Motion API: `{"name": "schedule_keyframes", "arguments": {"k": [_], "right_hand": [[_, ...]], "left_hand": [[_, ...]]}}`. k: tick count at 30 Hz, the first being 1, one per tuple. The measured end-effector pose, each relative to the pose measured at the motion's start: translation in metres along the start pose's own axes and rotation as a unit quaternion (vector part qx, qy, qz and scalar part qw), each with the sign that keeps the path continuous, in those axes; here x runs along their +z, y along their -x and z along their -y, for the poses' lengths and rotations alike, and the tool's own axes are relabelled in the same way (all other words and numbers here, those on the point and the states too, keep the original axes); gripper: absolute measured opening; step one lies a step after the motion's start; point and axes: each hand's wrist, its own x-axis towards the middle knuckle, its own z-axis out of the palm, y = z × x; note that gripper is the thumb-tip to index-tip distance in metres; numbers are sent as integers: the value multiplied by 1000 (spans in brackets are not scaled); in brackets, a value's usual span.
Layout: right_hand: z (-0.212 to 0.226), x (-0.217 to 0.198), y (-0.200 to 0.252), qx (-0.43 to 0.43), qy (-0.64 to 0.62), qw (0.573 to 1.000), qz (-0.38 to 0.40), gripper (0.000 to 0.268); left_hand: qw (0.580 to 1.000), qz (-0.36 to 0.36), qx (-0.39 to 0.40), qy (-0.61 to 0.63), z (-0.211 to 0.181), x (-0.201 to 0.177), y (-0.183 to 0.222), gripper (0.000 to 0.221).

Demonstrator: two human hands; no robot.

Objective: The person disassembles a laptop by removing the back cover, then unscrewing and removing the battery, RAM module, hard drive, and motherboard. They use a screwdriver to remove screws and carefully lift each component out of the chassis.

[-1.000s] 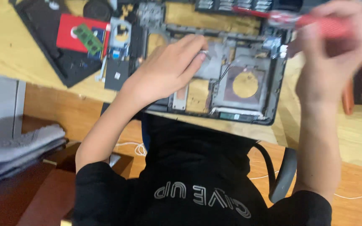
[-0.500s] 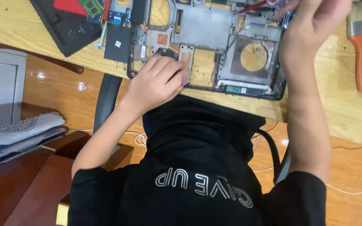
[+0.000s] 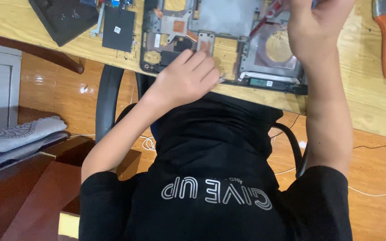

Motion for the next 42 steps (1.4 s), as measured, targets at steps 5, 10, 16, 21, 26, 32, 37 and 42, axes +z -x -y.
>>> {"name": "schedule_keyframes", "arguments": {"k": [5, 10, 16, 21, 26, 32, 37, 42], "right_hand": [[-53, -36, 25, 36, 33, 999, -15, 34], [-71, -60, 36, 41, 103, 994, -5, 34], [-86, -59, 41, 63, 96, 993, 27, 26], [-26, -36, 19, 29, 47, 997, 54, 19], [0, -44, 29, -8, -38, 996, 76, 12], [32, -69, 67, -152, 105, 978, -92, 31], [20, -72, 94, -142, 151, 960, -186, 37], [17, -65, 97, -152, 169, 952, -206, 33]], "left_hand": [[999, 5, -41, 20, -19, 7, -14, 14], [996, -14, -67, 64, -30, 20, -28, 16], [981, -12, -73, 179, -26, 29, -27, 17], [958, -32, -123, 257, -21, 18, -29, 17], [942, 14, -104, 317, -40, 42, -29, 15], [918, 3, -136, 372, -66, 39, -77, 20], [895, -12, -142, 423, -69, 66, -108, 15], [905, -16, -142, 401, -67, 66, -111, 13]]}}
